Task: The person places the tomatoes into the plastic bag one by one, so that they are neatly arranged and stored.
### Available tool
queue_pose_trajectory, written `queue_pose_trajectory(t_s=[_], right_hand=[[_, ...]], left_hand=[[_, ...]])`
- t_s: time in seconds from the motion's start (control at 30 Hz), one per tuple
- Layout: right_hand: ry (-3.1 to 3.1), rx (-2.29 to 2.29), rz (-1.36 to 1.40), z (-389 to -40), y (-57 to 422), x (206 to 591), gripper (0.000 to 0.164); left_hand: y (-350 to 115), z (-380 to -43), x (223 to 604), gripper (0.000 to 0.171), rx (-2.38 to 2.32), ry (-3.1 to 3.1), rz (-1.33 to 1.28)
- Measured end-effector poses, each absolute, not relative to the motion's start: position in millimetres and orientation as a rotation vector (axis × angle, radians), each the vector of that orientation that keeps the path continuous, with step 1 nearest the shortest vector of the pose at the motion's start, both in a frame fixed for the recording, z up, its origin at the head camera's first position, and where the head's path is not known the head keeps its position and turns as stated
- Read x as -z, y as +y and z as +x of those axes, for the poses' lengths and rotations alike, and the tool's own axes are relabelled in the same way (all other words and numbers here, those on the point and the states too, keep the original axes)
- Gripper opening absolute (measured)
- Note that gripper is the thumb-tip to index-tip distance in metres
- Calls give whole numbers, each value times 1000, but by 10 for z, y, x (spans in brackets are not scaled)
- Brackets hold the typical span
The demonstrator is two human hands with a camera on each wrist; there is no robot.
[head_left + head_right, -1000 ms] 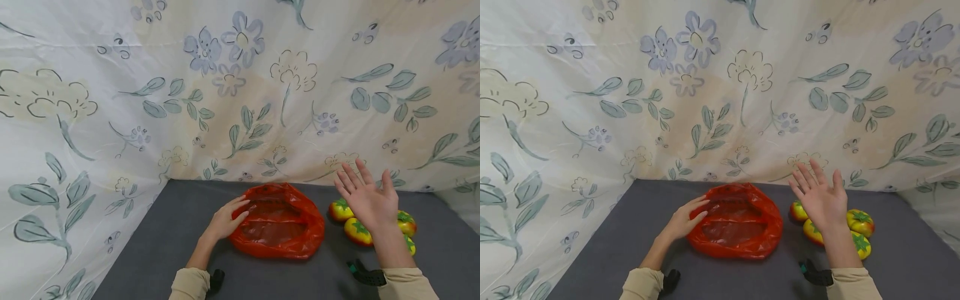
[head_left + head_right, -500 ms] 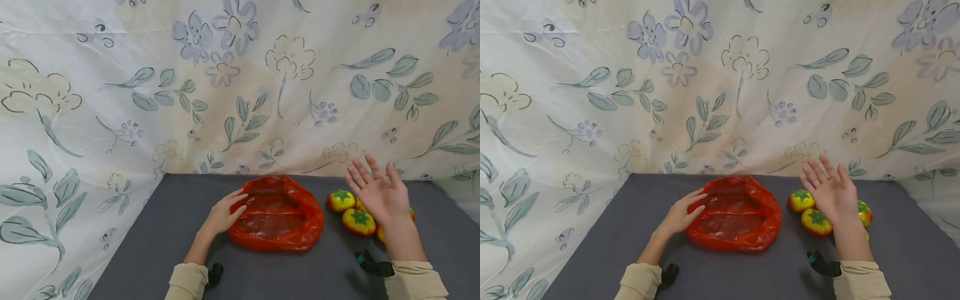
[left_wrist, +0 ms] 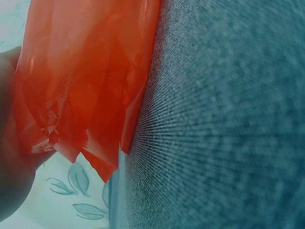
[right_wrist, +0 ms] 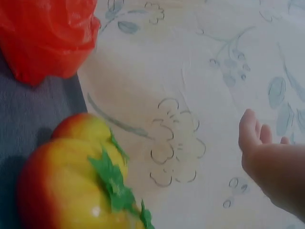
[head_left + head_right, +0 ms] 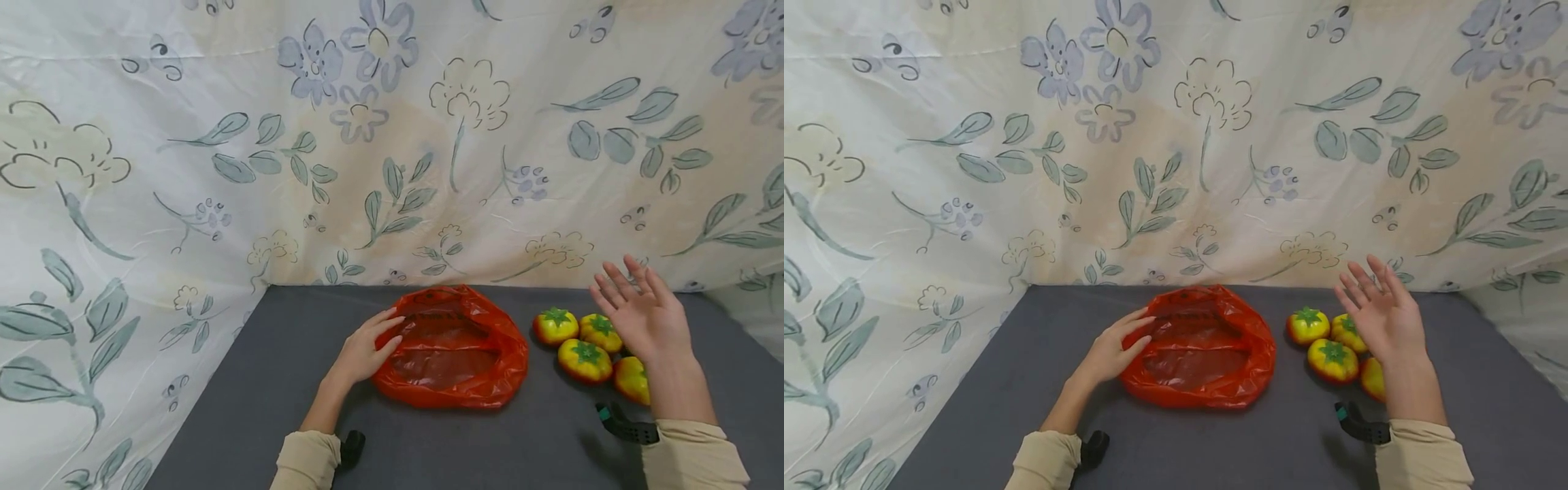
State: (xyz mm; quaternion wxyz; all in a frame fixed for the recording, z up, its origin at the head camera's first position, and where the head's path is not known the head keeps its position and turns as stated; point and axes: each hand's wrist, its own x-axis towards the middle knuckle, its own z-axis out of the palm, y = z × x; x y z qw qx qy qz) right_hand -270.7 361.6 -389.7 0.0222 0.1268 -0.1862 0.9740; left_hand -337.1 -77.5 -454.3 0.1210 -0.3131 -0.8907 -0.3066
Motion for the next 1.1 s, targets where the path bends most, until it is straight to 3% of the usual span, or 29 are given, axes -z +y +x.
queue_pose_trajectory(t_s=[1.1], right_hand=[[-528, -2968, -53, -2690, 4121, 4169, 31]], left_hand=[[-763, -3352, 4507, 42, 878, -2606, -897]])
